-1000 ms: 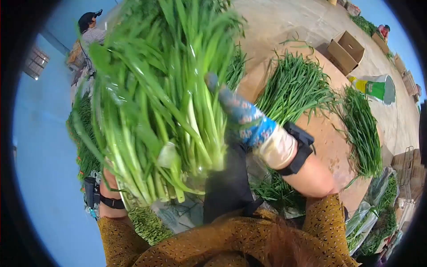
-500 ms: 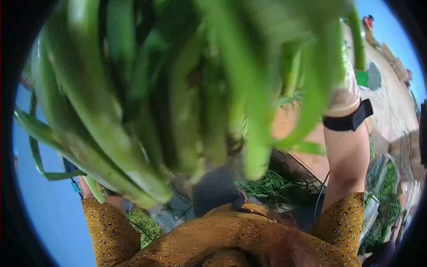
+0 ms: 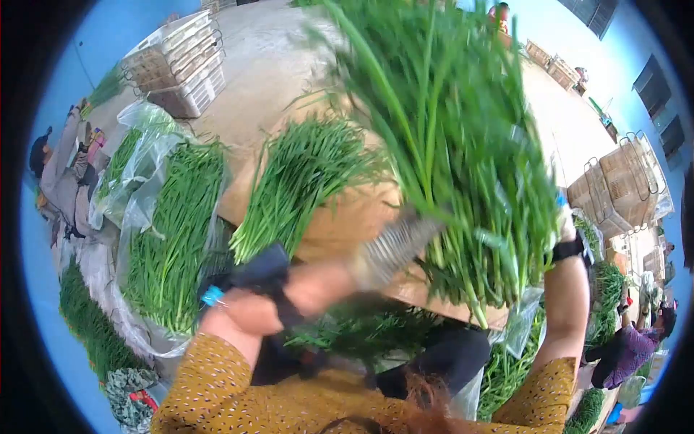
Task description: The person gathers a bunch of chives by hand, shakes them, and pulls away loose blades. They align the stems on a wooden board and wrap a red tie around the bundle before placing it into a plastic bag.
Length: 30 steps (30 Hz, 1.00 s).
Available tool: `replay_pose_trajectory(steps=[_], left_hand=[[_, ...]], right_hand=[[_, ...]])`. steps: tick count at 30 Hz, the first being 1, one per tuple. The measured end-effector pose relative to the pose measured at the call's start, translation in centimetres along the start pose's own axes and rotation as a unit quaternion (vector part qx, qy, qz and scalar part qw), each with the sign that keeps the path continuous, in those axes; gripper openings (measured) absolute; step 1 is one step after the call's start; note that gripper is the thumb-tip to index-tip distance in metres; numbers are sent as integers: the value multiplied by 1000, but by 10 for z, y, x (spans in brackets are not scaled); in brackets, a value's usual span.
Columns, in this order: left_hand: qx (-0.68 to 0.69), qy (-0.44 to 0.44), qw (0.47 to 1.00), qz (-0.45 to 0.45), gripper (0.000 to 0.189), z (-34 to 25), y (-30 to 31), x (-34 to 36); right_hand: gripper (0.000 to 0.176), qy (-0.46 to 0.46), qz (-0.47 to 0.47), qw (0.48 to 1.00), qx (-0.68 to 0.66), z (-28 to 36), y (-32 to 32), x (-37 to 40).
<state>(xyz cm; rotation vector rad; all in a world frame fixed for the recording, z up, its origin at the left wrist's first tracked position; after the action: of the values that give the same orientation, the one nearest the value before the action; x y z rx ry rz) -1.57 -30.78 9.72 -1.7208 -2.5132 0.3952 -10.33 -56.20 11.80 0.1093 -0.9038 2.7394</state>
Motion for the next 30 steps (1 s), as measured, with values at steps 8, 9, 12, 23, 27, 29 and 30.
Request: replay_pose_trajectory(steps=[8,9,12,23,27,29,30], left_hand=[[41,232,972,7,51,249,-59,-40],[60,270,961,-12,53,250,-63,-35],[180,212,959,-53,67,234,-64,-47],[167,155,973,-46,30,225,-88,-72],[128,30,986,104,39,227,-109,-84],[117,-6,980,164,46,244,-122,-94],[111,-22,974,195,49,249,-125,-93]], right_hand=[[39,-167,48,693,700,-71,215,-40],[40,-107,49,733,670,-64,223,-34],[47,-120,-13,892,436,-60,234,-32],[58,180,17,577,797,-32,-65,11],[48,116,172,414,886,-153,-75,-18],[46,47,205,401,892,-179,-51,-34],[43,30,209,368,906,-188,-33,-46]])
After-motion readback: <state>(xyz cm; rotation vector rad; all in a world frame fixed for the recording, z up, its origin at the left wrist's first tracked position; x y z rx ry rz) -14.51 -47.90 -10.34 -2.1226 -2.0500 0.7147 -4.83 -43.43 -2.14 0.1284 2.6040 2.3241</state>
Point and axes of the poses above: each hand's wrist, its own x-axis away from the middle knuckle, its own y-axis out of the back of the hand, z = x × y, the point moved 9 cm from there along -x, towards the middle knuckle, and after that the axes turned 9 degrees about z, right-handed, at the moved point
